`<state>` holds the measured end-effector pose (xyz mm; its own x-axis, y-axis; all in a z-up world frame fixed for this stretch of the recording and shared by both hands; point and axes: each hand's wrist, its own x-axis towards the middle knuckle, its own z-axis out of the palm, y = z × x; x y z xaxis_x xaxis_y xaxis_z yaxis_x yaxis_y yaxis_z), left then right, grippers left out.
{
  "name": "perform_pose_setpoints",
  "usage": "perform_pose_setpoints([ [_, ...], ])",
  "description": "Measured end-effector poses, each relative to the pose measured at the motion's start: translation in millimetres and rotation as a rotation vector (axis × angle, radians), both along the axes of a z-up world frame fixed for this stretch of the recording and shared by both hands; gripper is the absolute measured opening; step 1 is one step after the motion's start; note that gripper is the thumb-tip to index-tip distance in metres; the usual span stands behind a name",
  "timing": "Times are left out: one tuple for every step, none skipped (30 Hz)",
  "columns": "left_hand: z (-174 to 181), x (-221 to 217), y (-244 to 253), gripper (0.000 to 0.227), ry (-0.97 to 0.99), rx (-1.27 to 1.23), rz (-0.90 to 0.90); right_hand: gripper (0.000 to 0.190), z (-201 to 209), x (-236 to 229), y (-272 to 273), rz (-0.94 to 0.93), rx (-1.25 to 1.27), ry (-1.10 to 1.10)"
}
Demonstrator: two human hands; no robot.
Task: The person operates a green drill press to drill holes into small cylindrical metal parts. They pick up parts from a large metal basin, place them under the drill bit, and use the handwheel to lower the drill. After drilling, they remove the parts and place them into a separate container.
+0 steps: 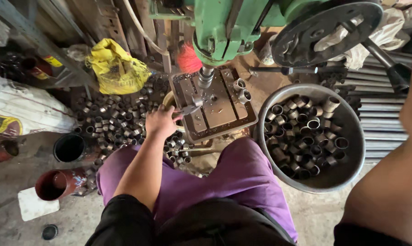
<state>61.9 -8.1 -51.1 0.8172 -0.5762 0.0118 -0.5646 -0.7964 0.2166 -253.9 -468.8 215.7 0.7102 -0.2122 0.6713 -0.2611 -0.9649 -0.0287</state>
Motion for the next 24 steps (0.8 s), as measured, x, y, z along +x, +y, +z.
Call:
perform_pose_setpoints([
  [-2,1,-2,0.04,-0.02,-0.024,-0.013,0.025,8,11,-5,0.012,0.055,0.019],
  [-3,4,-3,0.039,-0.043,-0.047,-0.024,0.026,19,24,-4,0.025,0.109,0.036],
  [-4,5,-5,0.038,-0.065,-0.071,-0.034,0.025,28,31,6,0.026,0.226,0.057],
  [-5,5,-5,0.038,-0.06,-0.082,-0.033,0.025,38,37,18,0.018,0.341,0.076],
  [-6,4,-5,0.038,-0.054,-0.092,-0.032,0.024,44,43,35,0.005,0.523,0.101],
  [-7,4,-5,0.039,-0.051,-0.104,-0.027,0.025,48,49,51,0.0,0.709,0.126],
  [-8,4,-6,0.039,-0.055,-0.106,-0.026,0.018,46,52,68,-0.033,0.629,0.17],
  [-8,5,-5,0.038,-0.06,-0.106,-0.029,0.011,40,53,86,-0.068,0.551,0.211],
  [-9,5,-5,0.038,-0.065,-0.106,-0.031,0.006,37,56,97,-0.102,0.473,0.251],
  [-9,5,-4,0.039,-0.066,-0.096,-0.03,0.016,30,63,106,-0.123,0.509,0.243],
  [-10,6,-5,0.039,-0.068,-0.085,-0.029,0.03,18,72,115,-0.144,0.545,0.236],
  [-9,7,-5,0.04,-0.072,-0.074,-0.032,0.044,12,78,121,-0.167,0.583,0.224],
  [-9,6,-4,0.04,-0.072,-0.065,-0.034,0.037,9,81,123,-0.097,0.57,0.182],
  [-8,6,-4,0.04,-0.076,-0.059,-0.037,0.031,3,86,126,-0.027,0.554,0.138],
  [-8,6,-4,0.04,-0.079,-0.053,-0.04,0.025,2,88,129,0.043,0.537,0.094],
  [-7,5,-4,0.039,-0.071,-0.066,-0.036,0.024,8,85,127,-0.042,0.581,0.164],
  [-6,5,-4,0.038,-0.063,-0.08,-0.032,0.023,20,80,124,-0.126,0.624,0.235],
  [-6,4,-5,0.037,-0.054,-0.093,-0.028,0.022,29,77,123,-0.209,0.666,0.308],
  [-5,5,-5,0.037,-0.062,-0.093,-0.029,0.024,36,75,123,-0.156,0.694,0.298],
  [-5,5,-5,0.038,-0.069,-0.094,-0.028,0.027,45,72,122,-0.103,0.722,0.288],
  [-5,5,-5,0.038,-0.076,-0.094,-0.028,0.03,50,70,121,-0.049,0.749,0.279],
  [-5,4,-6,0.039,-0.057,-0.075,-0.018,0.028,51,70,122,-0.046,0.752,0.277],
  [-5,4,-6,0.04,-0.038,-0.055,-0.008,0.027,52,71,121,-0.043,0.754,0.276],
  [-5,4,-6,0.041,-0.019,-0.037,0.003,0.026,51,71,119,-0.038,0.756,0.274],
])
